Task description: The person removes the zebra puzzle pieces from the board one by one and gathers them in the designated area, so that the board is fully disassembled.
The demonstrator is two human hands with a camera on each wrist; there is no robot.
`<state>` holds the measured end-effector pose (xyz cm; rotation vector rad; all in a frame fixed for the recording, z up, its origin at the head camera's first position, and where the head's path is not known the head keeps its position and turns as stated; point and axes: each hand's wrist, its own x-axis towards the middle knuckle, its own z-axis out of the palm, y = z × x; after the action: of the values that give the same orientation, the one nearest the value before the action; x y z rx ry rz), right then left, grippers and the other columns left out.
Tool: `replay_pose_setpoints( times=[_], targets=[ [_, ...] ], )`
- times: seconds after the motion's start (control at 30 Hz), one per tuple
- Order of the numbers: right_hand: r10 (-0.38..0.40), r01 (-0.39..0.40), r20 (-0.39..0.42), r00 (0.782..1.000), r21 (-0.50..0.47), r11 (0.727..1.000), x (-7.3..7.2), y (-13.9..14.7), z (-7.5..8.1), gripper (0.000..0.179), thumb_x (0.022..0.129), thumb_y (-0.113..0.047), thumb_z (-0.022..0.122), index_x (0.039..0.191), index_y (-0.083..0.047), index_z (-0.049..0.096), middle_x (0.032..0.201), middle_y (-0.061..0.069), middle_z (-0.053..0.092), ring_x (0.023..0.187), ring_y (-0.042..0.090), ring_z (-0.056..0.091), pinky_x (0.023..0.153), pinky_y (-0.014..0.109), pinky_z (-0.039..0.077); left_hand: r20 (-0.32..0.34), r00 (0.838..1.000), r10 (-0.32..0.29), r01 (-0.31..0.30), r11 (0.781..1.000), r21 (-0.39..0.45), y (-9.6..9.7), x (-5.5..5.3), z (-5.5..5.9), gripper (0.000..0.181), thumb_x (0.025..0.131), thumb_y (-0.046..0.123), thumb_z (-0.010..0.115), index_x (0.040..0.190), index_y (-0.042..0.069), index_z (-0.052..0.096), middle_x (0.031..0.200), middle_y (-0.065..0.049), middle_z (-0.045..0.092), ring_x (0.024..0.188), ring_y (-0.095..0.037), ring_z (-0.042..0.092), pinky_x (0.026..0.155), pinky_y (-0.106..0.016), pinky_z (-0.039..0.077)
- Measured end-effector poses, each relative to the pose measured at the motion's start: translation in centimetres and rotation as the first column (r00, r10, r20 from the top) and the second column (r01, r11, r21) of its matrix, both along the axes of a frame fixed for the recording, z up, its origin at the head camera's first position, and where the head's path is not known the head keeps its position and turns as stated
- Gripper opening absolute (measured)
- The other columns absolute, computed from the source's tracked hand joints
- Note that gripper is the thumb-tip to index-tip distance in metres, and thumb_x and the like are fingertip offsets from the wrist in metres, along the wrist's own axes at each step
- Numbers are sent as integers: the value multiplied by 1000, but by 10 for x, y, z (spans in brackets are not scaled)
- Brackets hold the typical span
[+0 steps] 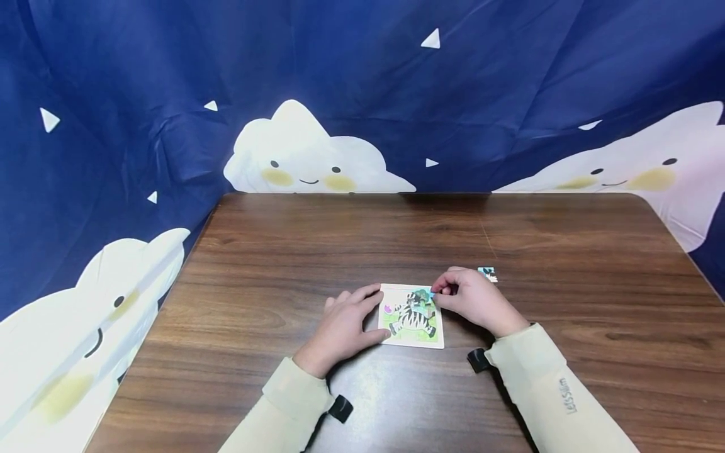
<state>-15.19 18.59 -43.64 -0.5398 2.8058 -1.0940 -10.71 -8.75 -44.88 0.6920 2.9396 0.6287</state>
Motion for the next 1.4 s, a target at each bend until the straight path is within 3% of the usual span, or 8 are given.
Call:
replay_pose_setpoints(
  times=[0.4, 1.4],
  targets=[
    [-63, 63, -7, 998, 22, 998, -8, 33, 1, 5, 83, -10, 75, 87, -11, 73, 80, -3, 60, 76, 15, 53, 69, 29, 43, -15, 1000, 3, -3, 1000, -6, -1, -1, -6, 73, 83, 52, 74, 144, 17, 57, 154, 8, 45, 107, -19, 52, 79, -34, 30],
    [-158, 157, 80, 984, 26, 987, -14, 102, 3, 13, 89, -22, 75, 97, -11, 77, 89, 2, 68, 81, 10, 56, 72, 22, 42, -9, 1000, 6, -6, 1000, 8, -1, 0, -4, 73, 82, 51, 74, 144, 17, 57, 154, 8, 46, 105, -18, 52, 79, -34, 31]
  ],
)
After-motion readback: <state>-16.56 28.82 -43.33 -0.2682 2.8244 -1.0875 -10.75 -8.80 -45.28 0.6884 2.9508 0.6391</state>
